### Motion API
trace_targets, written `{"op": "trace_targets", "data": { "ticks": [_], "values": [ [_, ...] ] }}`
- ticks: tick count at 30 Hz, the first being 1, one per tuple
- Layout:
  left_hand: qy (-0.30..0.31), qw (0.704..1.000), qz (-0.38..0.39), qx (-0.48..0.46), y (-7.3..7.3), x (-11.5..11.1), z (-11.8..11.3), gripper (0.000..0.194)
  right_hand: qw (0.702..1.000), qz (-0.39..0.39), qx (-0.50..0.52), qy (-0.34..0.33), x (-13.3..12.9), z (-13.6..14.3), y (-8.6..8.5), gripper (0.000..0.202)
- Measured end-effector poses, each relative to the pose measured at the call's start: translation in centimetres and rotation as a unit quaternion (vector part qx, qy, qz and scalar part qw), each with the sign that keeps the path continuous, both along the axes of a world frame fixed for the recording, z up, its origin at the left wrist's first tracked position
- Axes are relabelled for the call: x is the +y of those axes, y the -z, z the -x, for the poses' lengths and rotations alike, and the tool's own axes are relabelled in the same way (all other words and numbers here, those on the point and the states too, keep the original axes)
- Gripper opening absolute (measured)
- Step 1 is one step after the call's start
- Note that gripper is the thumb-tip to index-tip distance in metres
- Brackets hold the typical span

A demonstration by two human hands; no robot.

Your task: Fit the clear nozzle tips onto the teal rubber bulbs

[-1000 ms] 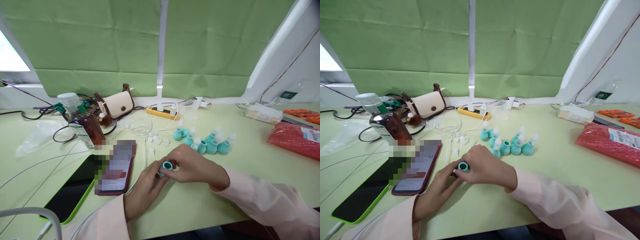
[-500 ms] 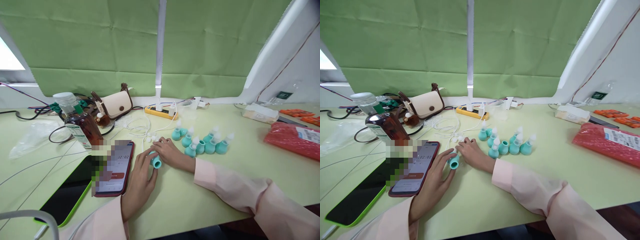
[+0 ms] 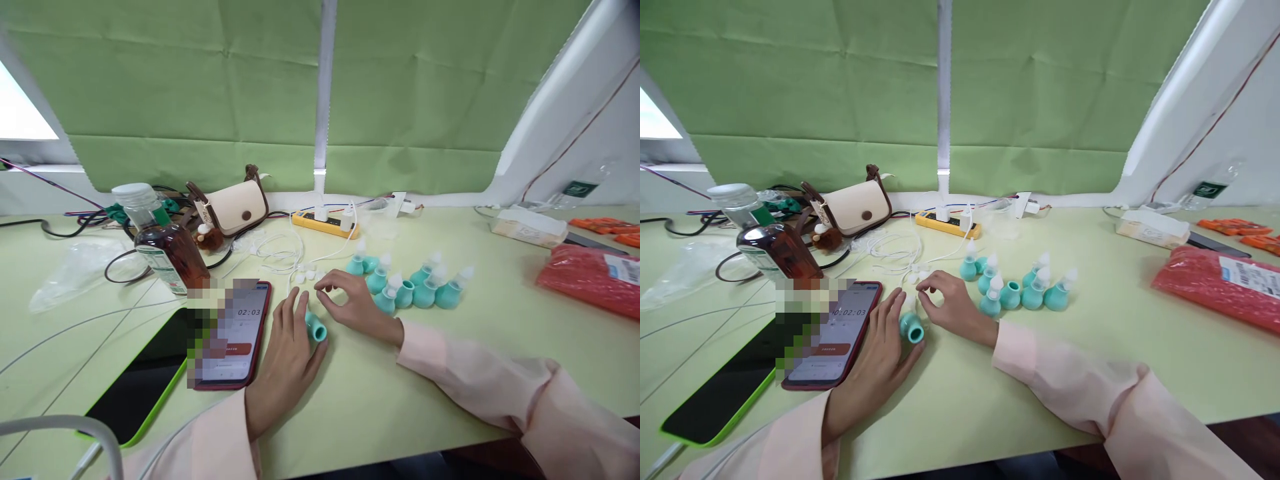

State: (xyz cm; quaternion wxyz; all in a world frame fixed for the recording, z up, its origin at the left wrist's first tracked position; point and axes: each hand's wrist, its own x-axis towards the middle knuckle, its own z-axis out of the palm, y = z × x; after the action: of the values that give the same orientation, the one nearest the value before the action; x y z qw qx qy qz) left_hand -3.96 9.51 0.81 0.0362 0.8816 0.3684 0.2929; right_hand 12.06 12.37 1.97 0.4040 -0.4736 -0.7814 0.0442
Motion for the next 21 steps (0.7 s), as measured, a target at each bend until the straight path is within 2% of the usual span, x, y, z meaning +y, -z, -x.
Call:
{"op": "trace_targets", "data": {
  "ticks": [2,4,7,9,11,13,16,17,19,21],
  "values": [
    [0.002,1.000,-0.020,-0.015,-0.3,-0.2,0.0,0.056,0.986,0.017,0.159,-0.041,-1.2,0.3,-1.0,0.008],
    [0.014,1.000,-0.021,-0.012,-0.5,-0.3,0.0,0.048,0.957,0.059,0.272,-0.084,-2.4,0.4,-1.8,0.005],
    [0.043,0.999,0.015,0.008,-0.7,-0.3,0.0,0.029,0.920,0.123,0.354,-0.113,-3.3,0.2,-2.1,0.008],
    [0.057,0.998,0.032,-0.003,-0.6,-0.2,0.0,0.019,0.899,0.169,0.390,-0.105,-3.3,-0.1,-1.9,0.010],
    [0.063,0.997,0.027,-0.023,-0.6,-0.1,0.0,0.012,0.866,0.238,0.430,-0.094,-3.0,-0.4,-1.4,0.011],
    [0.070,0.997,0.008,-0.043,-0.4,-0.1,-0.1,0.008,0.804,0.329,0.484,-0.106,-2.7,-0.5,-1.1,0.011],
    [0.100,0.993,-0.032,-0.050,-0.2,-0.3,-0.3,0.008,0.673,0.454,0.564,-0.152,-2.5,-0.6,-0.9,0.011],
    [0.117,0.991,-0.047,-0.038,-0.1,-0.4,-0.3,0.010,0.640,0.479,0.579,-0.162,-2.5,-0.6,-0.9,0.011],
    [0.146,0.987,-0.073,0.001,0.1,-0.6,-0.3,0.013,0.599,0.506,0.599,-0.165,-2.4,-0.7,-0.8,0.013],
    [0.149,0.984,-0.089,0.027,0.1,-0.7,-0.2,0.014,0.583,0.509,0.613,-0.157,-2.2,-0.8,-0.8,0.014]
  ]
}}
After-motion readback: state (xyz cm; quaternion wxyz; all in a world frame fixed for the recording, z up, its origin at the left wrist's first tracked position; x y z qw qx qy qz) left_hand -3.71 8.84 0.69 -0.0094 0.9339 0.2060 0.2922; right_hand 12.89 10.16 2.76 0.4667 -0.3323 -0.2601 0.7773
